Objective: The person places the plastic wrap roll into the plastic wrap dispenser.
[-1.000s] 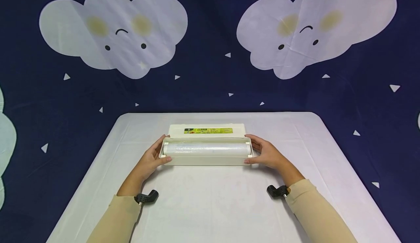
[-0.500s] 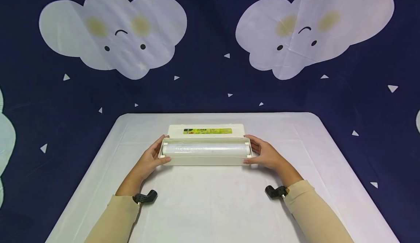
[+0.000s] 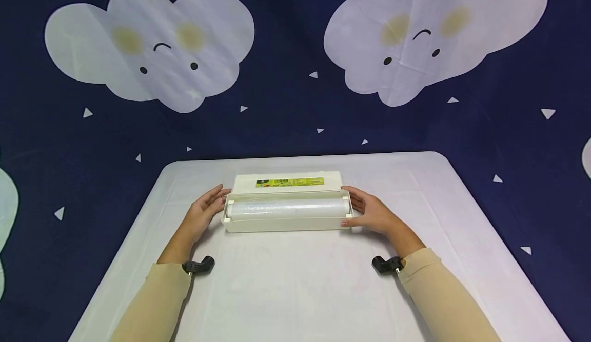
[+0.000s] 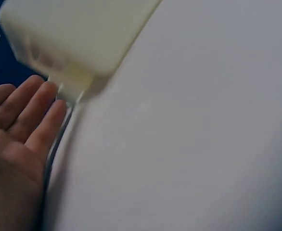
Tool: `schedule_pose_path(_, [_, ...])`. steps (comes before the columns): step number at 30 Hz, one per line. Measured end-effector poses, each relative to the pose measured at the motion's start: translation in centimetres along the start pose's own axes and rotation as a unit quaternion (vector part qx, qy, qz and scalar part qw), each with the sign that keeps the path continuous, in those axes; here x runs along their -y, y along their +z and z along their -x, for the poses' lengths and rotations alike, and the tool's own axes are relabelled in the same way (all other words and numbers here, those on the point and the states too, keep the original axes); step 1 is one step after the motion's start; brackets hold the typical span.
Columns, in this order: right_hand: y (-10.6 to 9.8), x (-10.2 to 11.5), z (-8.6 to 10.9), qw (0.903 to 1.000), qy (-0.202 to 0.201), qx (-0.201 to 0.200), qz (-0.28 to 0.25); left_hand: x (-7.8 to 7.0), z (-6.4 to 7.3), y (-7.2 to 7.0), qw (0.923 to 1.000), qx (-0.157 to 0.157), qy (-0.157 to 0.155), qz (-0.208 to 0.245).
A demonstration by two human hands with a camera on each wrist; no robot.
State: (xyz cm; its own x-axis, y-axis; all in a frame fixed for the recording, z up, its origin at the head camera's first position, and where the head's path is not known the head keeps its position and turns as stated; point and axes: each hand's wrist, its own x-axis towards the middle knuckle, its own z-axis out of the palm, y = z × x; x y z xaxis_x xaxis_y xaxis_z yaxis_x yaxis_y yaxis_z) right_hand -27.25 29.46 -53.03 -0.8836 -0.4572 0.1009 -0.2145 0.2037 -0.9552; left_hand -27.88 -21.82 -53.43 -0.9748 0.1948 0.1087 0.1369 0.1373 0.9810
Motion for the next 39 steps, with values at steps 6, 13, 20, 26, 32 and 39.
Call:
schedule_pose_path(6, [-0.2,0.0,0.0,1.0,0.007,0.001,0.005,-0.5,-3.2,-1.4,0.9967,-0.055,-0.015,-0.057])
schedule_pose_path(13, [-0.4,-0.1,0.0,1.0,0.005,-0.002,-0.003,-2.9,-6.9,-1.5,0.9751,0.046,-0.073,-0.204])
schedule_pose_path(20, [-0.2,0.1,-0.2,0.9999,0.002,0.003,-0.012,-4.0,-8.9,-1.5,0.9532,0.143,-0.106,-0.245])
schedule_pose_path(26, [-0.2,0.0,-0.4,0.9999,0.002,0.005,-0.015,-3.6,-9.9,-1.4,0.9399,0.149,-0.121,-0.283])
schedule_pose_path(32, [-0.2,0.0,-0.2,0.9999,0.008,0.0,-0.013,-3.0,-10.7,-0.5,0.9258,0.169,-0.116,-0.318])
schedule_pose_path(39, [-0.1,0.0,0.0,0.9998,0.015,0.0,-0.016,-2.5,-11.0,0.3,0.9201,0.167,-0.129,-0.33])
